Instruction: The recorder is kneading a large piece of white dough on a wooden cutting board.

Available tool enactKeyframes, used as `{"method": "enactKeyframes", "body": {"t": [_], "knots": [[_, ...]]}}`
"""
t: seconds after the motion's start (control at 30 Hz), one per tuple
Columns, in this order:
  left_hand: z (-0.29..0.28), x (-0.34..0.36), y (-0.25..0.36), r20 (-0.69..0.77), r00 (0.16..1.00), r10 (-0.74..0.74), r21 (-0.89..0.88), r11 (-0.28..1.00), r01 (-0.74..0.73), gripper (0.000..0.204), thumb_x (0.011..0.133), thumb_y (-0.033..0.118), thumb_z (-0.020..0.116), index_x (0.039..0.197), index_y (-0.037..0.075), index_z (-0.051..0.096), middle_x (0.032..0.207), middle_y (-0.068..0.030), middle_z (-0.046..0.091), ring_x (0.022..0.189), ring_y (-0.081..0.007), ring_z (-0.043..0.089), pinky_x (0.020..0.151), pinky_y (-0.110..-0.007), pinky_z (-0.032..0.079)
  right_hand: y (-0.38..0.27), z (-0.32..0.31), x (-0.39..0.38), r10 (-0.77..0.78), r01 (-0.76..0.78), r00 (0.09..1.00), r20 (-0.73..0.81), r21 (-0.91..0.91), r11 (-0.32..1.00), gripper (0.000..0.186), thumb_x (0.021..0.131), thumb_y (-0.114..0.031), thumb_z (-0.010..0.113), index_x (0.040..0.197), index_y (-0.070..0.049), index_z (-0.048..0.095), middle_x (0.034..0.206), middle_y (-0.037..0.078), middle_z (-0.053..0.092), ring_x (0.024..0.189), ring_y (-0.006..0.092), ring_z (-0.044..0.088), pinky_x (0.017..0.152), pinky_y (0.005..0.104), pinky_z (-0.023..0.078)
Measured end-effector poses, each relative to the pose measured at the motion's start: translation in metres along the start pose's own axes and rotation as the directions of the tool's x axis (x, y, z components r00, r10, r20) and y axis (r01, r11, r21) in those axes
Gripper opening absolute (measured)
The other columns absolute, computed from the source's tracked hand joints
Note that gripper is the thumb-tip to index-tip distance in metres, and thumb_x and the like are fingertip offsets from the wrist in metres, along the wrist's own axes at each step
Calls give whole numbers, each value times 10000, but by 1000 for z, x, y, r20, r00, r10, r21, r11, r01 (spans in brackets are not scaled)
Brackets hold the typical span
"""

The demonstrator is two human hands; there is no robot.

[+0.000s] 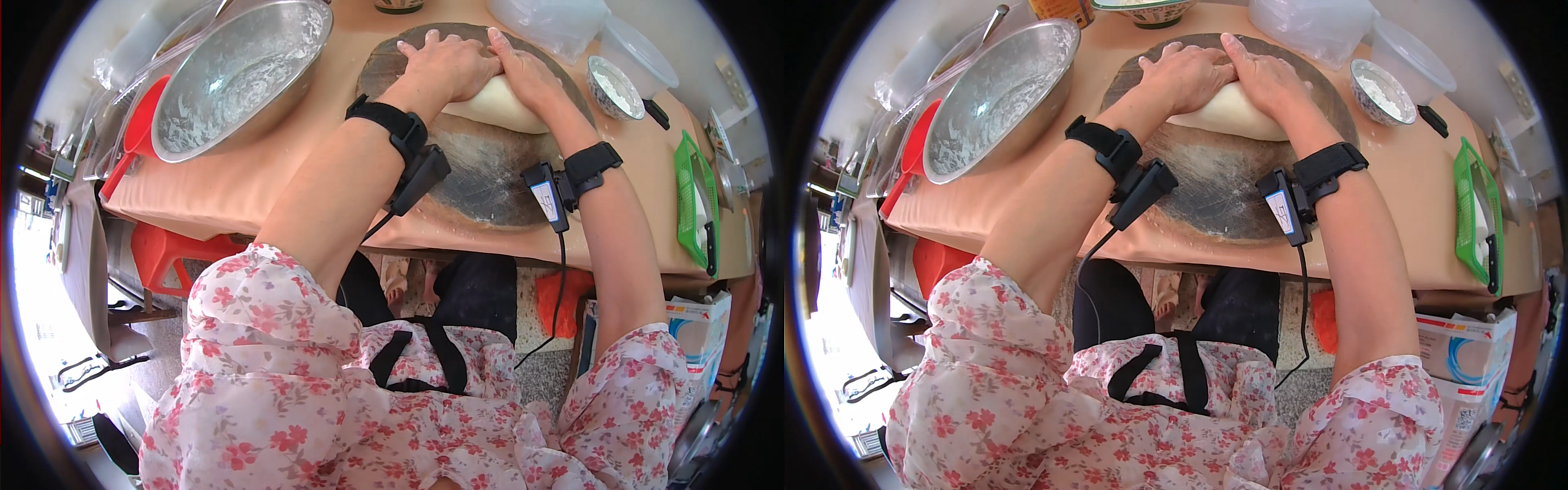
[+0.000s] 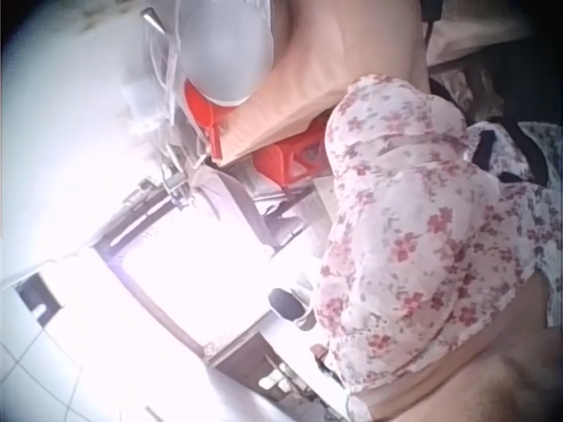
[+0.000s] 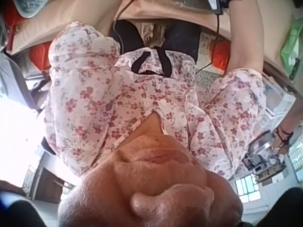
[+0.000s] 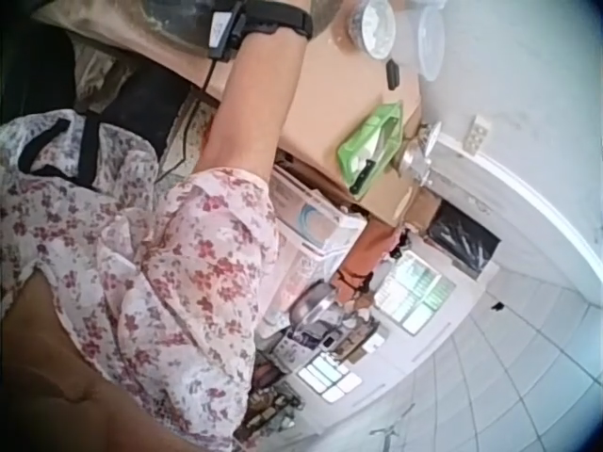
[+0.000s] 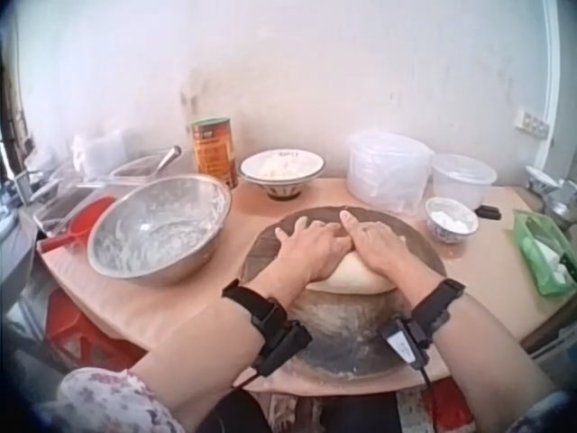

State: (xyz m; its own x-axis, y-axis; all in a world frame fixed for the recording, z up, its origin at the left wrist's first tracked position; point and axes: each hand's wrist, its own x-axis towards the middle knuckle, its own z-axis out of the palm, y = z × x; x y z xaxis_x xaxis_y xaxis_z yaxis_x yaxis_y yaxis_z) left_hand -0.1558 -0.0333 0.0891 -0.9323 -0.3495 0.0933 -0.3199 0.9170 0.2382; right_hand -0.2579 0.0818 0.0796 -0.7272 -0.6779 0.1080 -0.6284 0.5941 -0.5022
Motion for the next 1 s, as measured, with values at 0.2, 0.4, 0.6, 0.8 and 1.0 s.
{"method": "enactKeyframes", "body": {"t": [0.2,0.4,0.6,0.8,1.0], "knots": [[2,-6,-1,-31,1000,-3,-12,1000,3,635,925,636,336,1402,243,480,1396,-124,505,1345,-347,384,1075,-695,193,-6,1,-12,25,-25,1000,-7,-85,996,814,896,-750,133,1282,-209,602,1342,129,556,1316,376,416,1032,693,211],[6,-32,0,-72,997,23,-21,999,-24,567,937,584,346,1307,215,565,1277,-122,597,1237,-356,499,1033,-639,280,-15,2,-42,-41,37,999,-36,-108,993,773,912,-729,147,1299,-222,584,1337,79,569,1310,353,429,1025,674,219],[21,-65,1,-339,934,110,-21,992,-125,439,931,496,450,1217,198,598,1195,-95,608,1129,-336,547,964,-553,360,-15,11,-77,-160,137,971,-178,-132,982,656,940,-658,273,1274,-193,595,1274,60,609,1275,310,471,1019,622,259],[39,-98,-3,-576,781,239,102,970,-222,456,893,442,542,1279,201,515,1279,-72,531,1181,-305,486,946,-522,366,-16,20,-110,-312,273,888,-337,-159,949,531,949,-546,415,1296,-175,571,1268,82,593,1239,298,489,1016,577,298],[43,-146,0,-644,699,311,146,947,-286,538,846,376,624,1321,167,482,1341,-106,470,1259,-329,419,1000,-561,318,-14,30,-160,-492,327,754,-435,-401,856,493,938,-454,494,1355,-193,520,1362,108,506,1271,330,440,1016,545,303]]}}
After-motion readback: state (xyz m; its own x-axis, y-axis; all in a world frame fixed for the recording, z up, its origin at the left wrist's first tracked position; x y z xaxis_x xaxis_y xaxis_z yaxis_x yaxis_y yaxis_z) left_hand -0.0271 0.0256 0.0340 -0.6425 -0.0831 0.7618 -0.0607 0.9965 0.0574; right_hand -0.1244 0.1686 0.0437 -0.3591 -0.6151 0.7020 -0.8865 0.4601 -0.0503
